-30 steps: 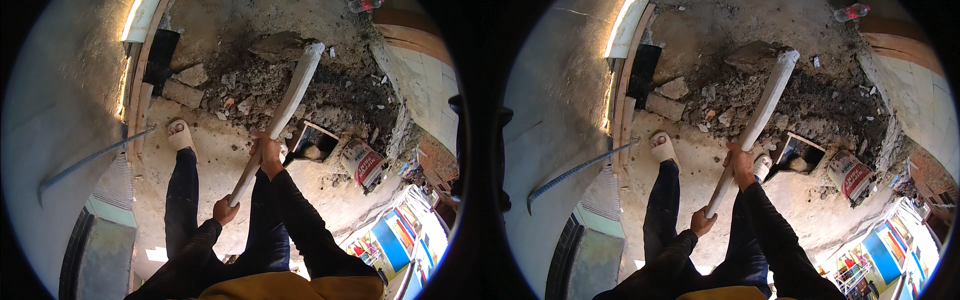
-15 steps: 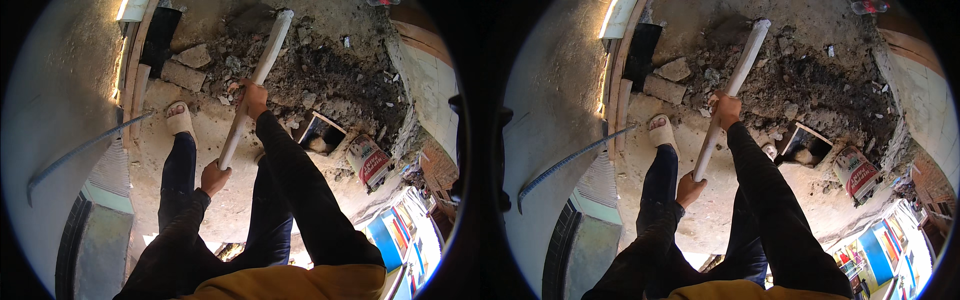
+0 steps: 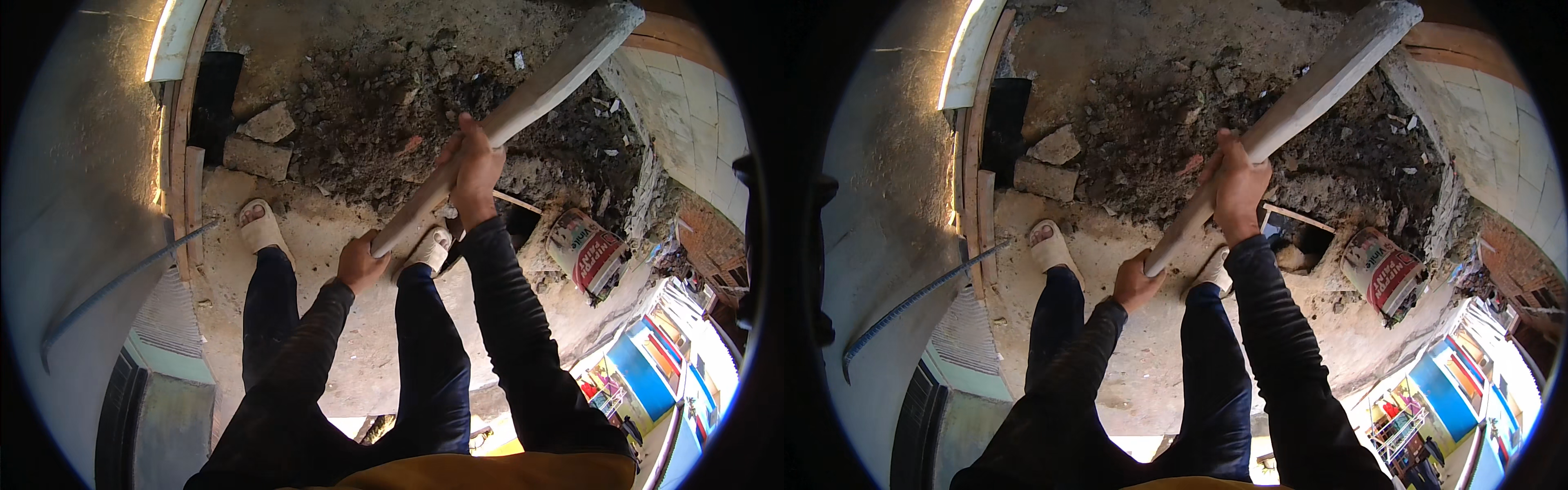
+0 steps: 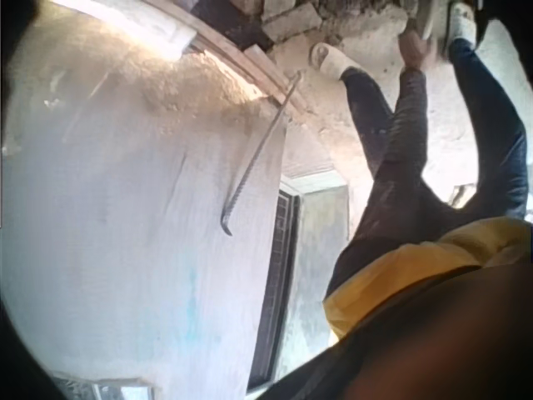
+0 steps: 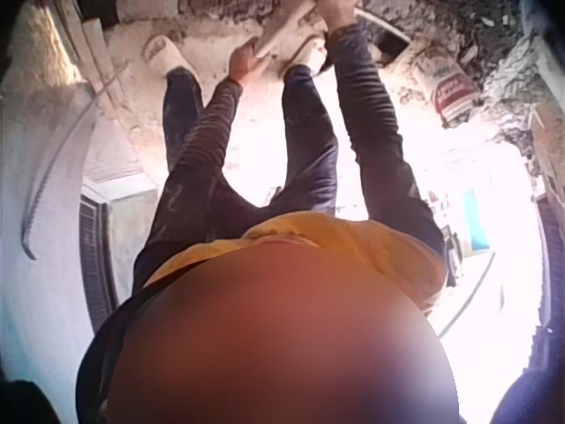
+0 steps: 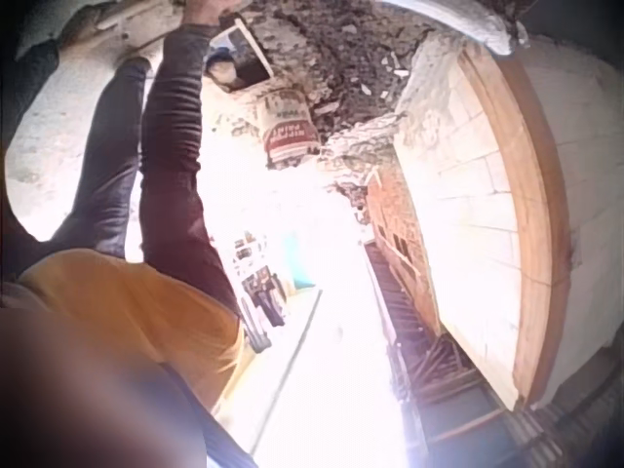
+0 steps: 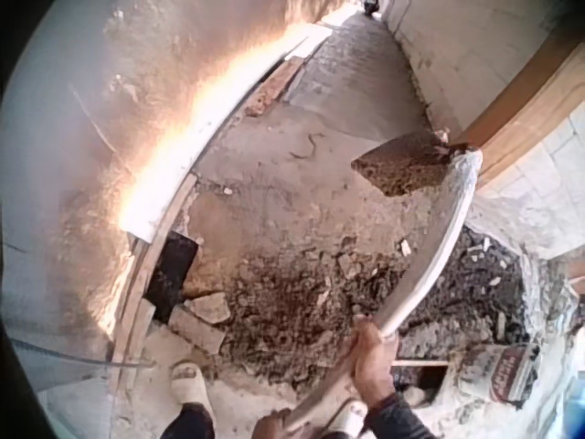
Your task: The person uses a long-handled tool to repeatedly strike and break tiles and concrete on the floor. They gather the resulting debris into a white bucket. Another person briefly appears and hands over a bag, which is placed on the ground.
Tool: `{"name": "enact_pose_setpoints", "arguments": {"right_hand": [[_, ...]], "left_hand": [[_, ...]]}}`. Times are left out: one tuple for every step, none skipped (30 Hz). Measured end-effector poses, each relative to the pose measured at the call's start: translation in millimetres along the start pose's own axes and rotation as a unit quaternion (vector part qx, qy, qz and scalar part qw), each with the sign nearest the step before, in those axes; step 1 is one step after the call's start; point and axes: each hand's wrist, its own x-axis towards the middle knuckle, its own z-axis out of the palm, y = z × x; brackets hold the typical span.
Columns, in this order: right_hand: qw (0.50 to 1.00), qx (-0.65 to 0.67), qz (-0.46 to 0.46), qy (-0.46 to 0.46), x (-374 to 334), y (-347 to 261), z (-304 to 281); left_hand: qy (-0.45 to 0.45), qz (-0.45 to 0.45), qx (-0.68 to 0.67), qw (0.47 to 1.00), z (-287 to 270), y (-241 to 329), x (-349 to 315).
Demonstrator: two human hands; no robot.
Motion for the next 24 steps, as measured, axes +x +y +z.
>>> {"name": "enact_pose_setpoints", "arguments": {"right_hand": [[0.999, -0.009, 0.013, 0.037, 28, 6, 11], [0.999, 0.002, -0.024, 0.035, 49, 18, 23], [0.996, -0.026, 0.056, 0.059, 58, 42, 38], [0.991, -0.042, 0.104, 0.068, 58, 69, 50], [0.979, -0.094, 0.173, 0.057, 49, 99, 57], [0.95, -0.149, 0.272, 0.049, 40, 126, 63], [0.967, -0.131, 0.217, -0.005, 32, 146, 64], [0.968, -0.148, 0.195, -0.061, 19, 163, 55], [0.958, -0.148, 0.24, -0.059, -3, 174, 45], [0.961, -0.118, 0.239, -0.073, -19, 178, 37], [0.95, -0.109, 0.289, -0.046, -44, 177, 27], [0.951, -0.074, 0.295, -0.049, -70, 170, 15], [0.925, -0.067, 0.372, -0.033, -100, 162, 5], [0.908, -0.039, 0.417, -0.006, -130, 150, -1], [0.885, -0.042, 0.464, -0.01, -147, 136, -11], [0.896, -0.052, 0.442, -0.004, -163, 118, -19], [0.915, -0.038, 0.402, -0.015, -161, 101, -25], [0.914, -0.057, 0.402, -0.006, -153, 81, -32], [0.946, -0.025, 0.322, -0.013, -133, 60, -37], [0.957, -0.036, 0.289, 0.003, -102, 41, -41], [0.976, -0.034, 0.215, 0.001, -66, 24, -43], [0.991, -0.033, 0.126, 0.034, -27, 14, -41], [0.995, -0.062, 0.065, 0.039, 11, 8, -39], [0.998, -0.046, 0.018, 0.036, 48, 10, -35]], "left_hand": [[0.017, -0.016, 0.013, 1.0, -7, -8, 31], [0.04, -0.001, 0.015, 0.999, -10, -13, 43], [-0.002, -0.09, -0.01, 0.996, -9, -20, 44], [-0.029, -0.169, -0.035, 0.985, -8, -28, 36], [-0.057, -0.265, -0.05, 0.961, -1, -34, 11], [-0.017, -0.255, -0.033, 0.966, 10, -37, -19], [-0.025, -0.301, -0.099, 0.948, 18, -43, -44], [-0.053, -0.301, -0.163, 0.938, 28, -50, -70], [-0.064, -0.295, -0.207, 0.931, 38, -51, -103], [-0.027, -0.294, -0.142, 0.945, 42, -52, -130], [0.021, -0.238, -0.103, 0.966, 42, -52, -157], [0.024, -0.224, -0.085, 0.971, 38, -48, -185], [0.019, -0.27, -0.047, 0.962, 37, -40, -215], [-0.005, -0.339, -0.019, 0.941, 32, -30, -240], [-0.031, -0.343, 0.002, 0.939, 31, -18, -256], [-0.026, -0.309, 0.009, 0.951, 31, -5, -266], [0.004, -0.274, -0.001, 0.962, 32, 7, -260], [-0.02, -0.276, -0.014, 0.961, 35, 19, -244], [-0.014, -0.237, 0.003, 0.971, 38, 27, -210], [-0.034, -0.237, 0.028, 0.97, 40, 31, -166], [-0.049, -0.211, 0.045, 0.975, 42, 33, -115], [-0.031, -0.134, 0.027, 0.99, 42, 33, -64], [-0.018, -0.057, -0.002, 0.998, 38, 28, -15], [0.028, -0.004, -0.007, 1.0, 36, 24, 28]]}}
